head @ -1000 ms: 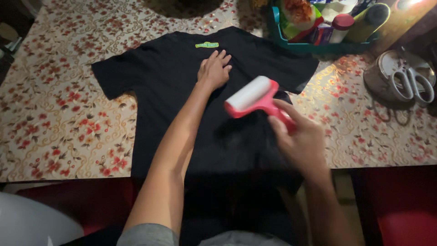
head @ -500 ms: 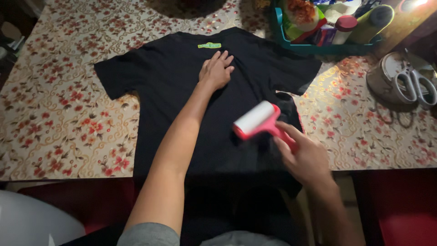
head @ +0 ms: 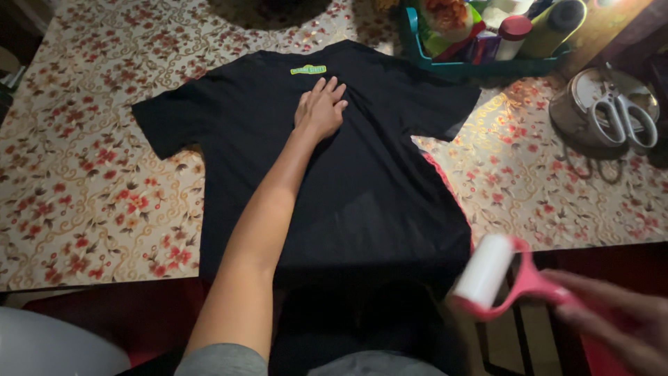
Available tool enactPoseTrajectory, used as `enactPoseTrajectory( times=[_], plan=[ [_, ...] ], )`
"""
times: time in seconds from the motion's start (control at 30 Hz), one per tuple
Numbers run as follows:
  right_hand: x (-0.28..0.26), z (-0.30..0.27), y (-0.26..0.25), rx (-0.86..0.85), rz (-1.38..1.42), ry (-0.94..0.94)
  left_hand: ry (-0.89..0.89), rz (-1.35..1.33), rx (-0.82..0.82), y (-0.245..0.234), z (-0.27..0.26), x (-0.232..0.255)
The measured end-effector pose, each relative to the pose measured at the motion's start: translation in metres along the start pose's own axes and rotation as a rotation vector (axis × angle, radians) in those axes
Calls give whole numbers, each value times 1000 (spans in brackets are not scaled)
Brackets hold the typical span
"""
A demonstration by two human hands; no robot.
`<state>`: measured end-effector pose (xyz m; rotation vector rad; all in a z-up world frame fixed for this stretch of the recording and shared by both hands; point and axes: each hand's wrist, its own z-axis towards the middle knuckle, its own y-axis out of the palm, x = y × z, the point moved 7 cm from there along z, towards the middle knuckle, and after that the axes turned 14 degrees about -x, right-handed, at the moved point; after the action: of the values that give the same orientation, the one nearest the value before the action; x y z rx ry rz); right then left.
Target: The person uses a pink lint roller to roll over a black t-shirt laid flat on a table. The person repeatedly rolls the lint roller across the front and sleeves of the t-shirt, holding the fabric with the other hand to keep it flat.
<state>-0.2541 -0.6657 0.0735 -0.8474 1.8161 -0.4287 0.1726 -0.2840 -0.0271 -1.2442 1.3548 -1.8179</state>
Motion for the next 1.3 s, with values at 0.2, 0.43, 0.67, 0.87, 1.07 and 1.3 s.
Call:
enactPoseTrajectory(
  times=[0.2, 0.43, 0.67, 0.87, 1.07, 1.3],
  plan=[
    [-58, 34, 8, 154, 345, -2, 185, -231, 79, -11, -6, 4],
    [-214, 144, 53, 221, -201, -557, 303, -464, -96, -22, -23, 24],
    [-183, 169, 57, 184, -272, -254, 355, -282, -120, -17, -34, 30],
    [-136, 134, 36, 126, -251, -18, 326, -320, -132, -14, -32, 26],
    [-87, 89, 17, 76, -385, 81, 323, -324, -99, -16, -36, 27],
    [-2, 47, -7, -38, 40, 68, 348, -308, -60, -14, -39, 27]
  ],
)
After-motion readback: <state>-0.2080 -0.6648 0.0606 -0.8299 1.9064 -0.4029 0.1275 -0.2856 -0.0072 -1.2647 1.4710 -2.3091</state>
